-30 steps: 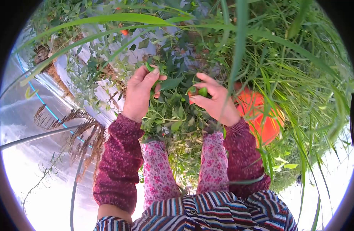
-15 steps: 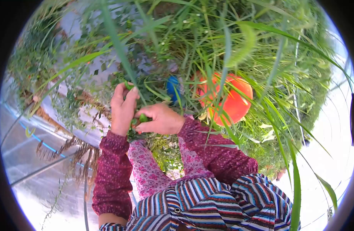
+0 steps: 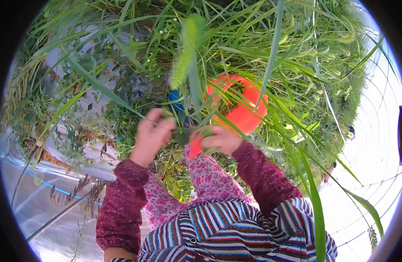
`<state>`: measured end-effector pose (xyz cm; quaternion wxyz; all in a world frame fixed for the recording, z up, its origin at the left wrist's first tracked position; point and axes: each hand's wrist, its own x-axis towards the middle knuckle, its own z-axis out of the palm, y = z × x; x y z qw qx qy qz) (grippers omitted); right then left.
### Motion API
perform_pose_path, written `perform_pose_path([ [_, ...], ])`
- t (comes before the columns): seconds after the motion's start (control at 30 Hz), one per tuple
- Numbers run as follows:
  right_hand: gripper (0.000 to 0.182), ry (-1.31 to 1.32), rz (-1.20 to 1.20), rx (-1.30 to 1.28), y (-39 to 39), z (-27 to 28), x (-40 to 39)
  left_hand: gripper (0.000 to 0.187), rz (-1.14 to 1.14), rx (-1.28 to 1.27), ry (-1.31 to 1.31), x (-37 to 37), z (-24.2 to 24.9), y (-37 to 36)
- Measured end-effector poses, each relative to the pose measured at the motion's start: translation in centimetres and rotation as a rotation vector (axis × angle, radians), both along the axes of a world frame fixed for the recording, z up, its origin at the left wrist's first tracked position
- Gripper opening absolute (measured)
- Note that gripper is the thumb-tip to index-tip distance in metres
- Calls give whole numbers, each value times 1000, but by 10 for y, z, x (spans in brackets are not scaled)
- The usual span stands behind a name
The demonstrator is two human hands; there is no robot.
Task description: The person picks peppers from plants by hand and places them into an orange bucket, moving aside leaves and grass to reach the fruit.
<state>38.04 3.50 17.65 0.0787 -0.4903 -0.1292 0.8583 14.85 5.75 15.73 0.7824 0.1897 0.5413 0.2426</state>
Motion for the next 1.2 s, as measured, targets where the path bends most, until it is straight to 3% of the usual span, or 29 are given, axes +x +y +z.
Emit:
perform_pose_path([
  [0.1, 43, -196, -386, -6, -15, -9, 96, 18, -121, -100, -232, 79, 20, 6],
  [0.13, 42, -379, -398, -8, -21, -18, 127, 19, -154, -107, -274, 107, 25, 10],
  [0.17, 41, -566, -404, -12, -27, -26, 151, 25, -222, -60, -263, 135, 18, 5],
  [0.27, 37, -504, -472, -95, -31, -56, 205, 45, -258, 46, -181, 210, -3, -8],
  [0.33, 31, -684, -131, 413, -49, -86, 224, 54, -301, 72, -58, 242, -35, -21],
  [0.37, 30, -682, -427, 194, -40, -79, 212, 64, -356, 97, 59, 247, -40, -21],
  [0.4, 28, -659, -719, -29, -30, -72, 201, 64, -354, 96, 72, 248, -45, -24],
  [0.47, 30, -705, -628, -50, -33, -62, 192, 62, -476, 217, -19, 225, -34, -21],
  [0.5, 28, -711, -608, -61, -51, -76, 204, 49, -446, 192, -34, 218, -34, -26],
  [0.53, 26, -744, -575, -49, -83, -94, 223, 49, -445, 180, -17, 207, -30, -27],
  [0.6, 23, -840, -374, 75, -156, -134, 258, 29, -505, 169, -178, 172, -24, -22],
  [0.63, 21, -821, -300, 138, -184, -169, 276, 20, -396, 210, -134, 181, -47, -34],
  [0.67, 19, -822, -263, 183, -210, -196, 281, 20, -388, 207, -66, 167, -47, -30],
  [0.7, 15, -603, -925, -369, -223, -188, 275, 20, -434, 145, -77, 154, -41, -23],
  [0.73, 15, -586, -991, -489, -222, -193, 264, 20, -486, 79, -86, 153, -41, -16],
  [0.97, 15, -535, -929, -441, -214, -249, 214, 21, -570, -66, 105, 101, -59, -48],
  [1.2, 15, -580, -896, -392, -204, -240, 216, 27, -402, -120, 43, 95, -45, -46],
])
